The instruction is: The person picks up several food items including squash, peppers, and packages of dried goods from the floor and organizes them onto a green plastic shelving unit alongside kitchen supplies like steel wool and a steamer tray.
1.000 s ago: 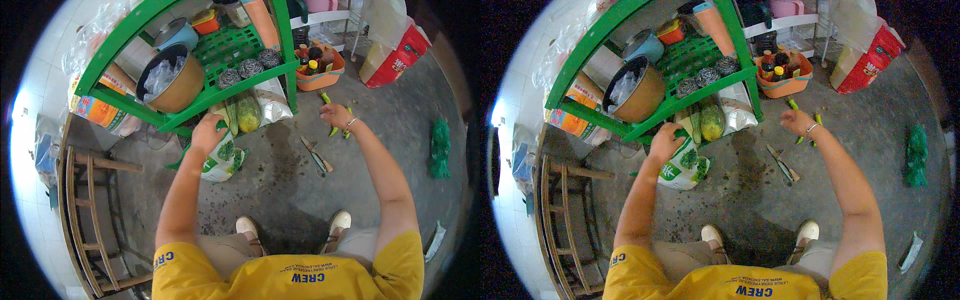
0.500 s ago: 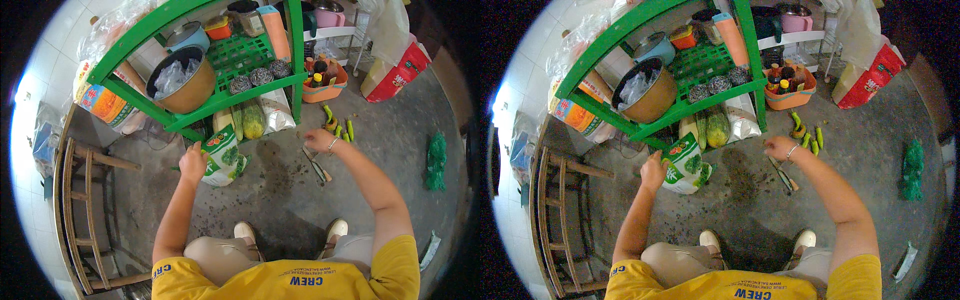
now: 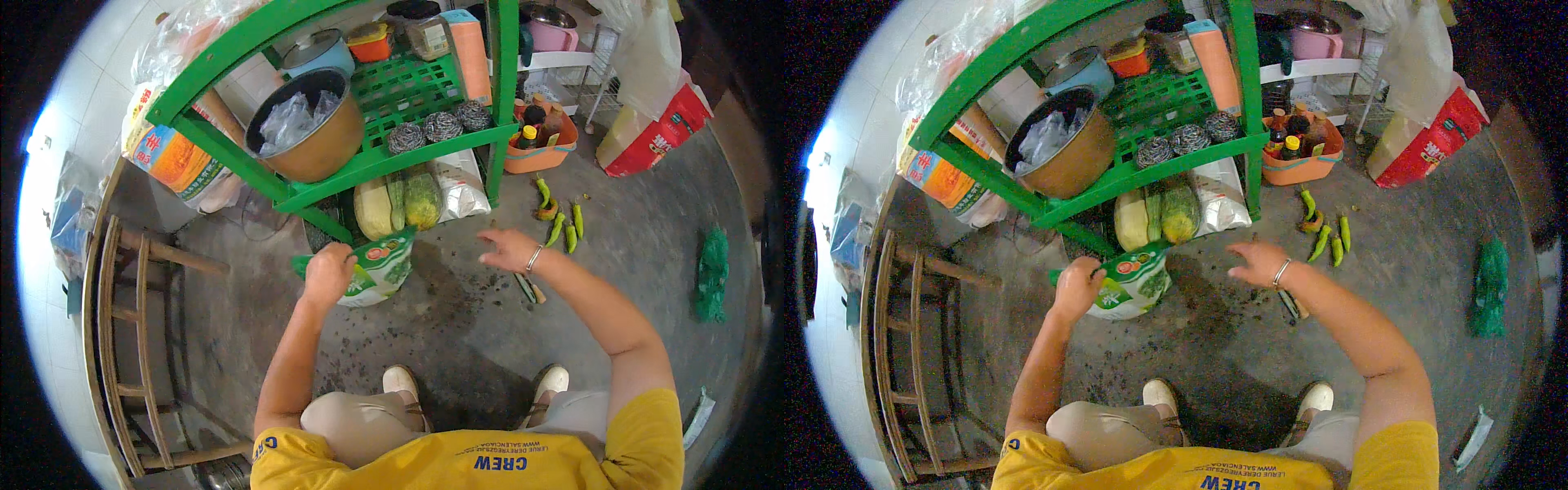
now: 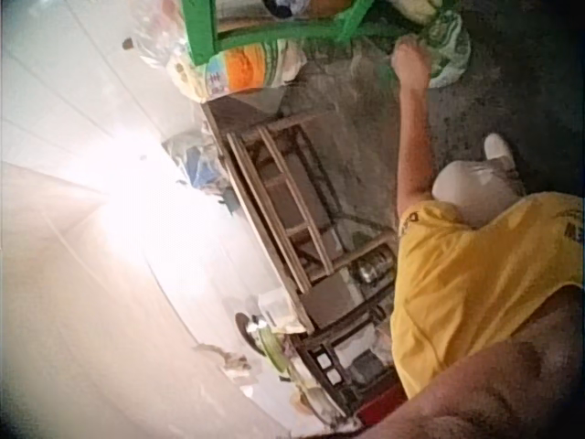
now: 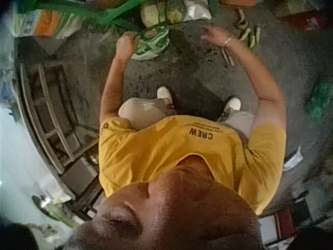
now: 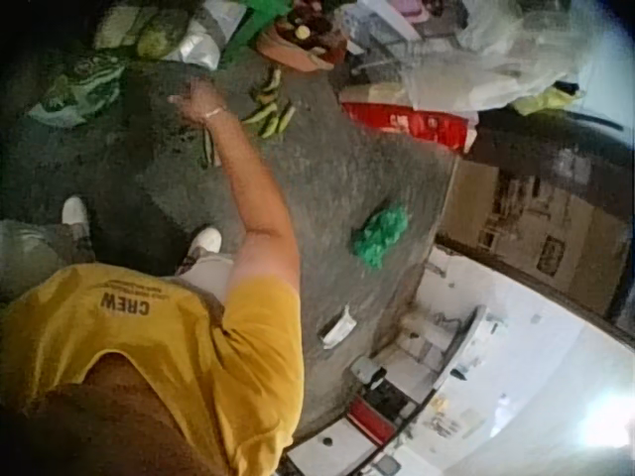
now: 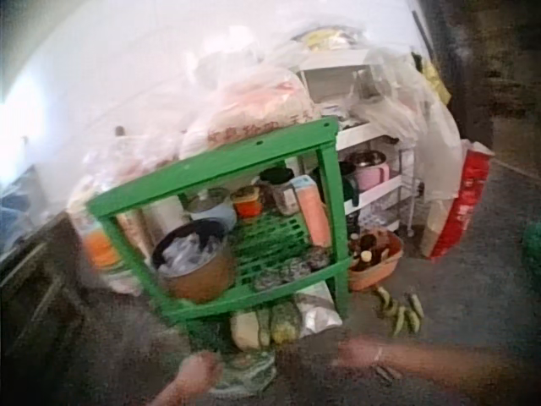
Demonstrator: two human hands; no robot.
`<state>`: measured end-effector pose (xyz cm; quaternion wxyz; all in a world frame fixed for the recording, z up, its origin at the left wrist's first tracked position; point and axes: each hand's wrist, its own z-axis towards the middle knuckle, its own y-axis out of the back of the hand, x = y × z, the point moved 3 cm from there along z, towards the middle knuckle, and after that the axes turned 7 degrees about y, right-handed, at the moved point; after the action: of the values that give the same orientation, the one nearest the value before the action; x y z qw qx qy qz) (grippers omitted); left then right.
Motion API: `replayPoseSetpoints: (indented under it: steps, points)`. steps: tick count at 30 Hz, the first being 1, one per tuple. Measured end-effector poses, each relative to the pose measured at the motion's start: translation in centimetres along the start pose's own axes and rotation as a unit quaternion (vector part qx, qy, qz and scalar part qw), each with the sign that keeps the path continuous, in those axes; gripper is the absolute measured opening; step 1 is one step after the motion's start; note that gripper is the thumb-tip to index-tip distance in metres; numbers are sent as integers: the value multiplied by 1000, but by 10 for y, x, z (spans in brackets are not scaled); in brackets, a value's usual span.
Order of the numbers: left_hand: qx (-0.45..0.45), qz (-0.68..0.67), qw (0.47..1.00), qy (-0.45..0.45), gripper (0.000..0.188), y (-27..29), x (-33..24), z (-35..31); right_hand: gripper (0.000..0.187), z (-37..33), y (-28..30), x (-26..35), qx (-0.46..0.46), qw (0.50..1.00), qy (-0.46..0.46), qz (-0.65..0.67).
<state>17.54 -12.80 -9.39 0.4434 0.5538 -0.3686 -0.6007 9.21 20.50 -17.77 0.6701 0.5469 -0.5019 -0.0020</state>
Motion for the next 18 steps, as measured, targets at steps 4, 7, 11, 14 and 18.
replayPoseSetpoints:
  steps: [4, 7, 11, 14, 18]
  points:
    - [29, 24, 996, -80, 13, 9, -35, 3, 70, 5, 5, 51, -38, 989, 17, 143]
    - [70, 28, 993, -88, 14, 13, -43, 7, 65, 18, -7, 65, -117, 978, 95, 142]
    - [126, 5, 988, -95, 17, -6, -46, 5, 27, 21, -16, 72, -164, 972, 141, 97]
    - [114, -31, 987, -108, 16, -13, -48, 4, 23, 17, -20, 74, -166, 974, 141, 68]
    - [100, -34, 989, -103, 15, -15, -64, 3, 23, 15, -26, 62, -165, 980, 113, 17]
